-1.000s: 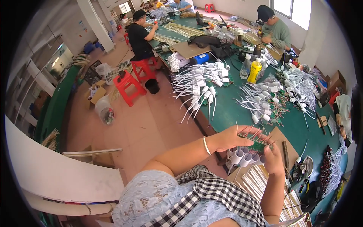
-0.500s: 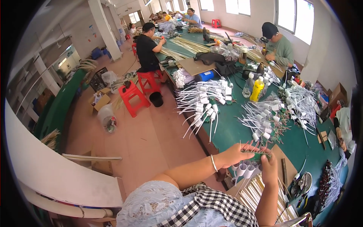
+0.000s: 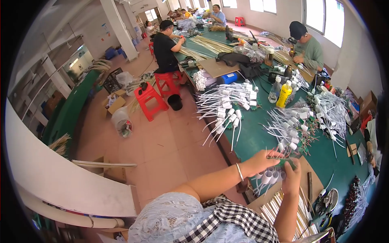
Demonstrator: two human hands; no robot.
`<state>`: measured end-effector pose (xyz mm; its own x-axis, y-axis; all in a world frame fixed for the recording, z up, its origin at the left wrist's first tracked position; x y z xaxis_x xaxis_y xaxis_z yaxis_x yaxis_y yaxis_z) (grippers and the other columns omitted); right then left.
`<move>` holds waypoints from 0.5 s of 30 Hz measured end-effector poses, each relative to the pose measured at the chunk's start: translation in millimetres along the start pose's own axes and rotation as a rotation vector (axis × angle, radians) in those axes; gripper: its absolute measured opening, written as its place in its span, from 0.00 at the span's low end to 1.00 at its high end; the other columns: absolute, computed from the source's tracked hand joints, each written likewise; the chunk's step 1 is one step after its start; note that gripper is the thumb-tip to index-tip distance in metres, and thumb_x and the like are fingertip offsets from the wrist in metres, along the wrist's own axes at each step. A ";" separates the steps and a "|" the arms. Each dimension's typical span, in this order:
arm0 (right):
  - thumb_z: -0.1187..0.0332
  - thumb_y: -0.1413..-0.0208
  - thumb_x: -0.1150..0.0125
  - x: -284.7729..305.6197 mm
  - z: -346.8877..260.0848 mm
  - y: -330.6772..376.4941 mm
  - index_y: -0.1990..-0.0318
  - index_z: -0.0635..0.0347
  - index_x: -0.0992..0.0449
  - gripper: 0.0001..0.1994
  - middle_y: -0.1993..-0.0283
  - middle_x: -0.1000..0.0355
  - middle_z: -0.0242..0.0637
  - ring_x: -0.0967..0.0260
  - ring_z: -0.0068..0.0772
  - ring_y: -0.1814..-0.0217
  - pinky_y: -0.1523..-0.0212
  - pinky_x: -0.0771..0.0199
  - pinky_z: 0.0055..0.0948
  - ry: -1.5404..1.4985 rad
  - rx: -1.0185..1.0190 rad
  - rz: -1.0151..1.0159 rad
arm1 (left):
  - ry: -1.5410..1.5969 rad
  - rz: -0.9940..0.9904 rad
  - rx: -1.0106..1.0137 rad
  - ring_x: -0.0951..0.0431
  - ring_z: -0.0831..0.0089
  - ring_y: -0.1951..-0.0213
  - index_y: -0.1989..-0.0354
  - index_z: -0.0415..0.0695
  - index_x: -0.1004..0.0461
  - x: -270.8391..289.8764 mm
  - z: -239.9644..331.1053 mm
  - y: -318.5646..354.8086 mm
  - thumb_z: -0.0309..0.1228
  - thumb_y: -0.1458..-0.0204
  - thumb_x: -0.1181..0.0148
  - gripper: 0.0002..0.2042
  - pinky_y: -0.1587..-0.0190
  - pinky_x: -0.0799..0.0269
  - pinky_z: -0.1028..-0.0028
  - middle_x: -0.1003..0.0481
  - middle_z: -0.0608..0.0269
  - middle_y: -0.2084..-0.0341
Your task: The person assembles LED light components onto circuit boards by hand, attaching LED strips, wires, and connectors.
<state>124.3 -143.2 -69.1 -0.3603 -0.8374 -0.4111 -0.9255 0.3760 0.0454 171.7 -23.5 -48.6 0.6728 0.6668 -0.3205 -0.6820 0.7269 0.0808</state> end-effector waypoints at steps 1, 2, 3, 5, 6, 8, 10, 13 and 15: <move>0.78 0.49 0.48 3.9 0.4 1.0 0.60 0.59 0.35 0.08 0.68 0.32 0.33 0.34 0.22 0.71 0.69 0.33 0.21 -0.122 -0.006 -0.046 | -0.001 -0.057 0.093 0.28 0.79 0.59 0.52 0.38 0.29 1.2 -3.5 -0.4 0.27 0.49 0.43 0.16 0.55 0.33 0.77 0.26 0.60 0.60; 0.78 0.49 0.48 5.7 -2.0 2.0 0.60 0.59 0.35 0.08 0.68 0.32 0.33 0.34 0.22 0.71 0.69 0.33 0.21 -0.126 -0.006 -0.050 | -0.004 -0.053 0.090 0.28 0.79 0.59 0.52 0.38 0.29 3.8 -1.4 0.3 0.27 0.49 0.43 0.16 0.55 0.33 0.77 0.26 0.60 0.60; 0.79 0.49 0.48 5.5 -3.7 9.8 0.60 0.59 0.35 0.09 0.68 0.31 0.34 0.33 0.22 0.70 0.68 0.32 0.22 -0.169 -0.088 -0.013 | 0.025 -0.082 0.120 0.28 0.79 0.59 0.52 0.38 0.29 2.2 -4.0 2.1 0.27 0.50 0.42 0.16 0.54 0.33 0.77 0.27 0.61 0.60; 0.78 0.51 0.46 14.0 7.9 13.2 0.55 0.60 0.36 0.14 0.65 0.31 0.34 0.32 0.23 0.66 0.62 0.30 0.23 -0.207 -0.173 -0.037 | 0.029 -0.117 0.148 0.28 0.79 0.59 0.53 0.37 0.29 1.8 -14.8 0.5 0.27 0.52 0.40 0.16 0.53 0.33 0.77 0.26 0.63 0.61; 0.78 0.51 0.46 13.5 7.4 14.8 0.55 0.60 0.36 0.14 0.65 0.31 0.34 0.32 0.23 0.66 0.62 0.30 0.23 -0.212 -0.172 -0.032 | 0.026 -0.120 0.153 0.28 0.79 0.59 0.53 0.37 0.29 -1.1 -16.1 0.3 0.27 0.52 0.40 0.16 0.53 0.33 0.77 0.26 0.63 0.61; 0.78 0.51 0.45 -2.1 3.9 21.7 0.54 0.60 0.35 0.15 0.63 0.30 0.33 0.31 0.23 0.65 0.63 0.30 0.23 -0.233 -0.177 -0.103 | -0.061 -0.118 0.102 0.28 0.78 0.59 0.55 0.36 0.28 -6.4 -11.8 -1.2 0.26 0.53 0.40 0.16 0.53 0.33 0.77 0.26 0.63 0.62; 0.77 0.51 0.42 -5.6 4.5 22.9 0.56 0.60 0.34 0.14 0.63 0.31 0.30 0.32 0.21 0.64 0.63 0.31 0.21 -0.133 -0.174 -0.122 | -0.054 -0.114 0.105 0.29 0.80 0.60 0.56 0.36 0.28 -5.7 -13.6 -6.3 0.27 0.54 0.39 0.15 0.54 0.34 0.78 0.26 0.65 0.63; 0.76 0.51 0.40 1.6 8.5 19.5 0.61 0.61 0.31 0.10 0.66 0.31 0.29 0.34 0.20 0.65 0.63 0.33 0.20 0.055 -0.049 -0.121 | -0.312 -0.179 0.050 0.29 0.81 0.61 0.58 0.37 0.27 -16.4 -7.9 -8.8 0.28 0.53 0.39 0.14 0.56 0.34 0.78 0.26 0.67 0.64; 0.76 0.51 0.40 2.4 3.1 20.6 0.62 0.62 0.31 0.09 0.67 0.31 0.29 0.35 0.19 0.66 0.65 0.34 0.20 0.115 -0.015 -0.083 | -0.345 -0.143 0.032 0.28 0.79 0.64 0.58 0.37 0.26 -19.1 -2.8 -8.3 0.30 0.51 0.41 0.13 0.58 0.34 0.78 0.25 0.65 0.65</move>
<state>104.7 -136.2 -72.0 -0.2925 -0.9058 -0.3066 -0.9541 0.2982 0.0293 163.7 -42.7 -45.8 0.8215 0.5702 0.0053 -0.5684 0.8180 0.0889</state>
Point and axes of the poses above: each hand's wrist, its own y-axis away from the middle knuckle, its own x-axis out of the back of the hand, z = x × y, the point moved 10 cm from there along -y, towards the middle knuckle
